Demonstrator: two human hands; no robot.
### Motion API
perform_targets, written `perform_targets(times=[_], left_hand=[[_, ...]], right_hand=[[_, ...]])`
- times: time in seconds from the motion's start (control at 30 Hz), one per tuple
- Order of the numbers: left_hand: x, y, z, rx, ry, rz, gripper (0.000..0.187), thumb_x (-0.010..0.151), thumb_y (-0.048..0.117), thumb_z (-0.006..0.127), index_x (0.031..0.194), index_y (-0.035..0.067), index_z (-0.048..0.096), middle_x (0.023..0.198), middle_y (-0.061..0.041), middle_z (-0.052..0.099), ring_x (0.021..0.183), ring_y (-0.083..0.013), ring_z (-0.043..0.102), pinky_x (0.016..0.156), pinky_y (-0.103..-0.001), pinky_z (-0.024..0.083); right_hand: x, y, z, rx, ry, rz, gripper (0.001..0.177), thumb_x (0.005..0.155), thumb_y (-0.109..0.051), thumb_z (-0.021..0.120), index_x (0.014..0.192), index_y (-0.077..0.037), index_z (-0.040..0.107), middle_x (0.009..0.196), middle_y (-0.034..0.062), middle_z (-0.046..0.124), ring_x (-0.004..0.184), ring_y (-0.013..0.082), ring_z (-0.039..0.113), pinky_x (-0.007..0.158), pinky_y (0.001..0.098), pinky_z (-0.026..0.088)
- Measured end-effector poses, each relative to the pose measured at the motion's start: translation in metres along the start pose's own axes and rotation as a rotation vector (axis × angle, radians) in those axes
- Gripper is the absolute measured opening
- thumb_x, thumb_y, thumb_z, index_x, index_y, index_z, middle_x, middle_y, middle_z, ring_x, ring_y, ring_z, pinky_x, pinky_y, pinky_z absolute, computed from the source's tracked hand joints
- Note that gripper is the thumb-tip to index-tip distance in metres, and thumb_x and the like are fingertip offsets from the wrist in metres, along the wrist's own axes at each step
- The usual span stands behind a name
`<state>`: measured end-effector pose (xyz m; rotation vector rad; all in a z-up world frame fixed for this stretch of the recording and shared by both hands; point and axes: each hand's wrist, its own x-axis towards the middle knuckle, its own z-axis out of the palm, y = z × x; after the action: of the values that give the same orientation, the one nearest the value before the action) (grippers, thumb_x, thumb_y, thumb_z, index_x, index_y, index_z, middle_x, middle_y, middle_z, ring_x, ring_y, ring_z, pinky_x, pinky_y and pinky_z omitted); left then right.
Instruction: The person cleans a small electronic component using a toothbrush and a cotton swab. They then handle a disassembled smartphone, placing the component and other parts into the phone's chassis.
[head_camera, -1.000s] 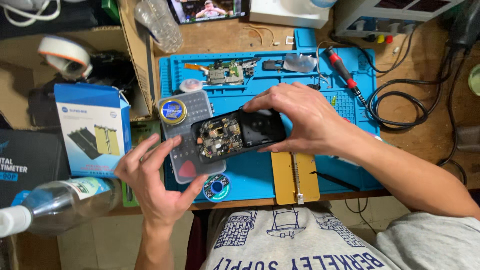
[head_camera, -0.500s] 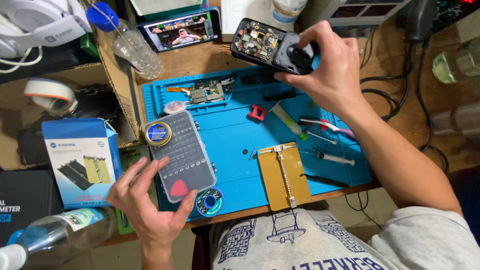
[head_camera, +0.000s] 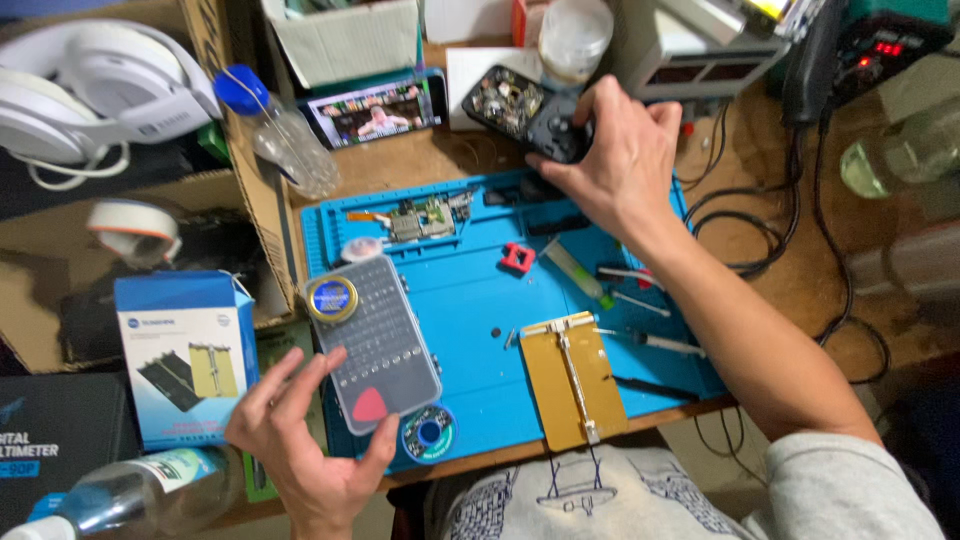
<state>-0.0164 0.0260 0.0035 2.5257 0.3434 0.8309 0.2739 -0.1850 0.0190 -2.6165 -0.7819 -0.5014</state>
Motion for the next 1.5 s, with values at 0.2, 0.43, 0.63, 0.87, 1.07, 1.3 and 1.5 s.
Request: perform_targets(times=[0.2,0.43,0.63,0.87,1.07,1.3,1.5], left_hand=[[-0.002,-0.005,0.005,0.067,0.063,-0.006,0.063,0.072,0.054,0.063,0.118,0.010,0.061,0.121,-0.009,0.062,0.121,-0.0250,0.052,0.105,-0.041,0.031],[-0.006,-0.011,0.008,0.073,-0.045,-0.024,0.063,0.074,0.052,0.064,0.126,0.018,0.052,0.116,0.002,0.069,0.128,-0.0180,0.048,0.108,-0.044,0.025],[-0.017,-0.012,0.013,-0.010,-0.067,-0.155,0.060,0.071,0.042,0.071,0.125,0.019,0.058,0.133,-0.007,0.049,0.130,-0.0287,0.036,0.103,-0.038,0.052],[-0.019,-0.030,0.012,-0.080,-0.133,-0.086,0.058,0.078,0.045,0.068,0.127,0.019,0.055,0.132,-0.007,0.047,0.126,-0.0255,0.046,0.094,-0.033,0.061],[-0.022,-0.035,0.012,-0.104,-0.131,-0.087,0.056,0.079,0.048,0.067,0.127,0.022,0.054,0.132,-0.006,0.047,0.124,-0.0244,0.047,0.090,-0.033,0.064],[-0.022,-0.028,0.014,-0.087,-0.138,-0.104,0.054,0.079,0.044,0.068,0.125,0.020,0.056,0.131,-0.007,0.048,0.123,-0.0231,0.050,0.090,-0.033,0.064],[-0.026,-0.024,0.016,-0.185,-0.115,-0.223,0.062,0.077,0.034,0.073,0.132,0.024,0.048,0.141,-0.007,0.040,0.134,-0.0272,0.043,0.112,-0.047,0.051]], right_hand=[[0.003,-0.004,0.003,-0.306,0.045,-0.071,0.066,0.072,-0.060,0.084,0.089,-0.010,0.044,0.081,0.0077,0.056,0.061,0.0272,0.048,0.074,0.0386,0.030],[0.008,-0.006,0.012,-0.479,-0.030,-0.068,0.061,0.071,-0.065,0.075,0.086,-0.012,0.049,0.083,0.0036,0.054,0.068,0.0240,0.052,0.065,0.0355,0.038],[0.015,-0.010,0.018,-0.437,-0.007,-0.062,0.065,0.076,-0.065,0.076,0.090,-0.010,0.047,0.083,0.0042,0.051,0.062,0.0222,0.049,0.059,0.0344,0.037],[0.023,-0.018,0.026,-0.435,-0.033,-0.070,0.067,0.079,-0.066,0.074,0.095,-0.007,0.047,0.088,0.0052,0.052,0.060,0.0229,0.054,0.055,0.0344,0.040],[0.025,-0.024,0.032,-0.410,-0.084,-0.064,0.066,0.080,-0.064,0.074,0.099,-0.006,0.049,0.094,0.0070,0.053,0.067,0.0247,0.056,0.055,0.0367,0.046],[0.031,-0.023,0.028,-0.371,-0.133,-0.084,0.071,0.076,-0.067,0.076,0.103,-0.007,0.048,0.098,0.0074,0.052,0.070,0.0265,0.058,0.055,0.0383,0.047],[0.036,-0.026,0.006,-0.101,-0.366,0.069,0.074,0.074,-0.048,0.081,0.123,-0.011,0.040,0.113,0.0144,0.049,0.076,0.0432,0.063,0.049,0.0537,0.048]])
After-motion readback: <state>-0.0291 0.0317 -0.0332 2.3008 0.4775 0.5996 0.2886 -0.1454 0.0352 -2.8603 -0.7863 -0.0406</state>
